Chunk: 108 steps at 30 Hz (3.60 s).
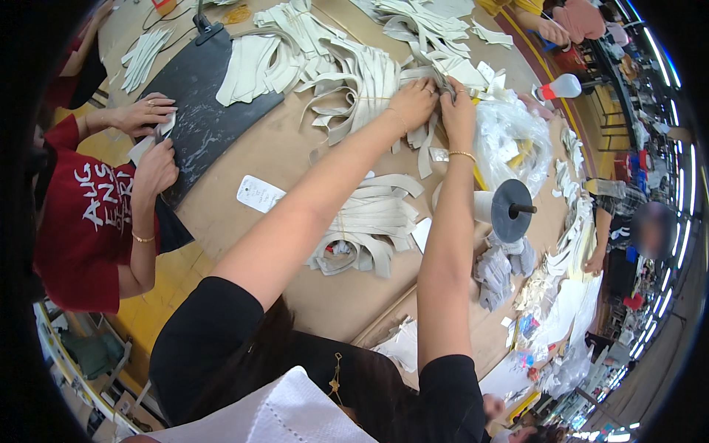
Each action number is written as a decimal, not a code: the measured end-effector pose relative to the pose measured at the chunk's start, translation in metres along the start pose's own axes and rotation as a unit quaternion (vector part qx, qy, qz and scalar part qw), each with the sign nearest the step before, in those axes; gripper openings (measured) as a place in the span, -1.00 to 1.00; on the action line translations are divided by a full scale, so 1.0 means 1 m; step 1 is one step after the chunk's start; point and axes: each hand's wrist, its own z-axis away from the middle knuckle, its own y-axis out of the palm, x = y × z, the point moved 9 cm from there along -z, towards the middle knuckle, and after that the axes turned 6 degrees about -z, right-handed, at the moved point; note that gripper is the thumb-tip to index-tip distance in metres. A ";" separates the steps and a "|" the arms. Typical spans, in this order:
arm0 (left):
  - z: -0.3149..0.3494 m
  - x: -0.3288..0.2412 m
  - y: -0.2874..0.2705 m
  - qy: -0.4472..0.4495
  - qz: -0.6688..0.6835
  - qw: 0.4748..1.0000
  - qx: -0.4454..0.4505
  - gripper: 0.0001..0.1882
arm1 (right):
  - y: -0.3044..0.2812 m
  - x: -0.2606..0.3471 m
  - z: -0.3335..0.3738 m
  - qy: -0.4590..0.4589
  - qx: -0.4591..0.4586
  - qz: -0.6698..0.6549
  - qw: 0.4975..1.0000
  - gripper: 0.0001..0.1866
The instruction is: The person hand-sews small white fabric pieces using a needle and thread at a shared work table. They repeatedly pick up pieces, stitch them, and place them into a growing stack. Other workers are visible nearby performing similar tasks.
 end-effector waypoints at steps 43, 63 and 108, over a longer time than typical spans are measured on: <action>-0.029 0.013 0.040 -0.062 0.093 0.968 0.225 -0.29 | -0.357 0.251 0.163 -0.150 -0.156 0.121 0.969 -0.65; 0.184 -0.033 -0.266 0.018 0.298 0.954 -0.006 -0.45 | -0.381 0.192 0.431 -0.212 -0.218 0.072 0.950 -0.65; 0.561 0.010 -0.250 -0.249 0.010 0.826 0.505 -0.68 | -0.169 0.066 0.516 0.091 -0.122 -0.123 0.981 -0.84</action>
